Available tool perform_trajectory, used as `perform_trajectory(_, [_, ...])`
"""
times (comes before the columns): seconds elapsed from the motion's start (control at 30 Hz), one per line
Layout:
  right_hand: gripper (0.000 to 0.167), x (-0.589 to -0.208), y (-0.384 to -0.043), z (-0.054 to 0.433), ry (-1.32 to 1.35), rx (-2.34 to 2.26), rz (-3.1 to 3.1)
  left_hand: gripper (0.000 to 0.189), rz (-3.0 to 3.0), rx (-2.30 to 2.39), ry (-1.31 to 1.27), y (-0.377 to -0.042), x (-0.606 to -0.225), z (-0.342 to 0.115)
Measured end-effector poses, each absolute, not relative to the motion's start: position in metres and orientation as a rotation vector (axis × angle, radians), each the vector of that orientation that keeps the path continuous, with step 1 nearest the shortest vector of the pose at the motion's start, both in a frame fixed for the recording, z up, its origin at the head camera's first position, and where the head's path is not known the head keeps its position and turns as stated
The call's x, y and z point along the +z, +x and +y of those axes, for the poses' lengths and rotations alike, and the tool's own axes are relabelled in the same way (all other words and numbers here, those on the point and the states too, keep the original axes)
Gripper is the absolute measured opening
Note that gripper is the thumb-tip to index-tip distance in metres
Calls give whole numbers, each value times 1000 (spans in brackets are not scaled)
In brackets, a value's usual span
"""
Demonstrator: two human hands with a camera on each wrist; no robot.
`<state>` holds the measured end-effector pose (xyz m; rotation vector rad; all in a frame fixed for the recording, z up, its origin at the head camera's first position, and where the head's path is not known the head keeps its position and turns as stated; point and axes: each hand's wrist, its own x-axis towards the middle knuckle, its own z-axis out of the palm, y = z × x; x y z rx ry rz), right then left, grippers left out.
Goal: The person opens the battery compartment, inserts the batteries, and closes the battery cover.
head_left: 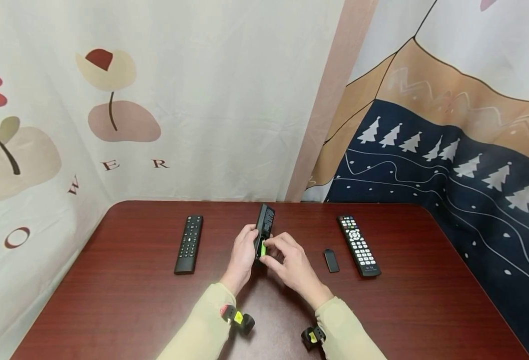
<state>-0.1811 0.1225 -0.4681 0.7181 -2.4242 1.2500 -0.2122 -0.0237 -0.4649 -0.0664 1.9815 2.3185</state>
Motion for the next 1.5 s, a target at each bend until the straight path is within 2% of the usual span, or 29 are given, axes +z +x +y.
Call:
perform_trajectory(0.7, [19, -467, -179, 113, 376, 1431, -2473, 34, 1889, 2407, -71, -214, -460, -21])
perform_trajectory(1.23, [35, -467, -176, 107, 355, 1483, -2561, 33, 1847, 2470, -79, -215, -460, -20])
perform_trajectory(1.5, [33, -467, -179, 108, 365, 1710, -2535, 33, 1792, 2500, -42, -215, -459, -20])
